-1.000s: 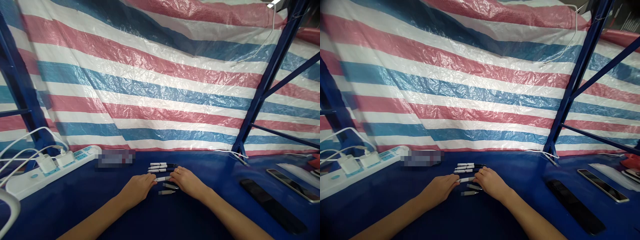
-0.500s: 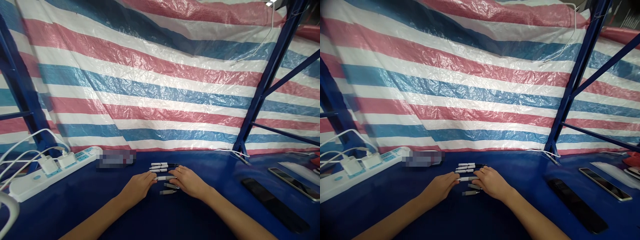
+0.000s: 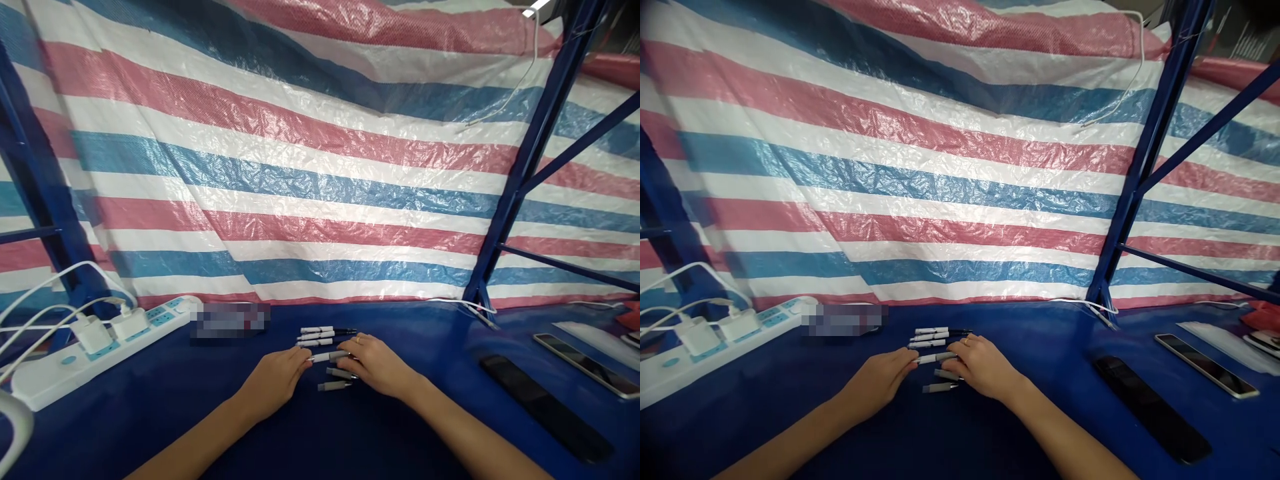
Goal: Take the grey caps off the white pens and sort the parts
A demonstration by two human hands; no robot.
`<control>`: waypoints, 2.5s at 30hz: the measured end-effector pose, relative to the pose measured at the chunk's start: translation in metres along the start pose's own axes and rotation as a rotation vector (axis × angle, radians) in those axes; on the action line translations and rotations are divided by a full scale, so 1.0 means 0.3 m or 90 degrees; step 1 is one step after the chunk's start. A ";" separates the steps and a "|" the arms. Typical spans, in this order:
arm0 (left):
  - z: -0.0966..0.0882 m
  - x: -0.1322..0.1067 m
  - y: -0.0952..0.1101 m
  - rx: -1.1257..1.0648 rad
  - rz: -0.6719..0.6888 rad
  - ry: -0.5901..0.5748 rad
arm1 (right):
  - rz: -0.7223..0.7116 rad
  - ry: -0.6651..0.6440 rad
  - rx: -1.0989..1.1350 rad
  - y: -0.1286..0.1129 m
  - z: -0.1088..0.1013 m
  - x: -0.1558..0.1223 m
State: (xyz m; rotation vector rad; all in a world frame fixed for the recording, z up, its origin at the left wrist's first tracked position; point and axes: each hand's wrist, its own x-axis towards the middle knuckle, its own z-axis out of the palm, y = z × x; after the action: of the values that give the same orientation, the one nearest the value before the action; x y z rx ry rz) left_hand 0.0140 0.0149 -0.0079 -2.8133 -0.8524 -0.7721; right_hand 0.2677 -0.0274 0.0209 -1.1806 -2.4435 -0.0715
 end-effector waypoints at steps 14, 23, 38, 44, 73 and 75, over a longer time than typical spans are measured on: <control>0.009 -0.004 0.003 0.033 -0.030 -0.005 | 0.056 0.032 0.084 0.010 0.009 -0.014; 0.005 -0.002 0.002 0.037 -0.036 -0.007 | 0.043 0.044 0.072 0.016 0.002 -0.006; 0.007 -0.004 0.003 0.020 -0.034 -0.018 | 0.028 0.055 0.051 0.023 0.012 -0.012; 0.001 -0.004 0.005 0.017 -0.037 -0.016 | 0.034 0.065 0.053 0.020 0.001 -0.012; -0.004 -0.003 -0.001 -0.007 -0.122 -0.028 | 0.178 0.257 0.256 0.034 -0.035 -0.006; -0.001 -0.006 -0.003 -0.007 -0.127 -0.031 | 0.197 0.268 0.283 0.035 -0.033 -0.006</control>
State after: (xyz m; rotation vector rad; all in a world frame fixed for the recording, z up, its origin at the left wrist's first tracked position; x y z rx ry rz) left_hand 0.0122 0.0147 -0.0086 -2.7973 -1.1546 -0.7377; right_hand 0.2801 -0.0243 0.0277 -1.1772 -1.7734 0.2742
